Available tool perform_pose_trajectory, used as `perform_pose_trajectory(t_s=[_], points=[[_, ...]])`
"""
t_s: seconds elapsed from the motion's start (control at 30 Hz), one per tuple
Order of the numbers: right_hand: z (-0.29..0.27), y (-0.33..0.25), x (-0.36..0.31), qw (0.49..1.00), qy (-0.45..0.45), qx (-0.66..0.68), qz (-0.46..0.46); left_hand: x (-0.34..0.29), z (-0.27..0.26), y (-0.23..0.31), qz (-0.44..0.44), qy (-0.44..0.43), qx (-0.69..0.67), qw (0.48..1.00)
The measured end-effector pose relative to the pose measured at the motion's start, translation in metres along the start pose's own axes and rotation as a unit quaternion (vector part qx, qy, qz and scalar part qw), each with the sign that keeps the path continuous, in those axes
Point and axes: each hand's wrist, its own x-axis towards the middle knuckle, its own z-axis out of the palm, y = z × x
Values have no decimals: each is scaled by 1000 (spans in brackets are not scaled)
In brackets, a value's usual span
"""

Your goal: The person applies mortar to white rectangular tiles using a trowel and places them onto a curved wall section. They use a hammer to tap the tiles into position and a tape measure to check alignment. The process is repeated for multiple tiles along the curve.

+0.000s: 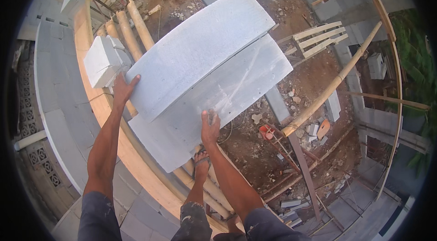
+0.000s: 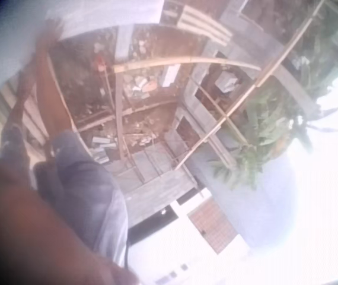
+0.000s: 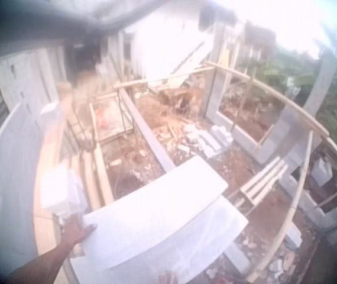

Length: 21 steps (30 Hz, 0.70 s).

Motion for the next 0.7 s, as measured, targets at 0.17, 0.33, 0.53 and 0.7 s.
perform_pose_trajectory(t_s=[0.17,0.33,0.53,0.7], points=[[41,-35,-7,989,-139,-43,-9,10,8,-24,15,18,-30,999],[122,-76,-13,984,-144,-4,107,21,-14,-21,-39,-61,-213,974],[136,-86,-18,981,-89,86,149,16,-33,-5,-93,-114,-207,967],[97,-107,-46,981,-42,97,165,-47,-39,21,-97,8,-238,966]])
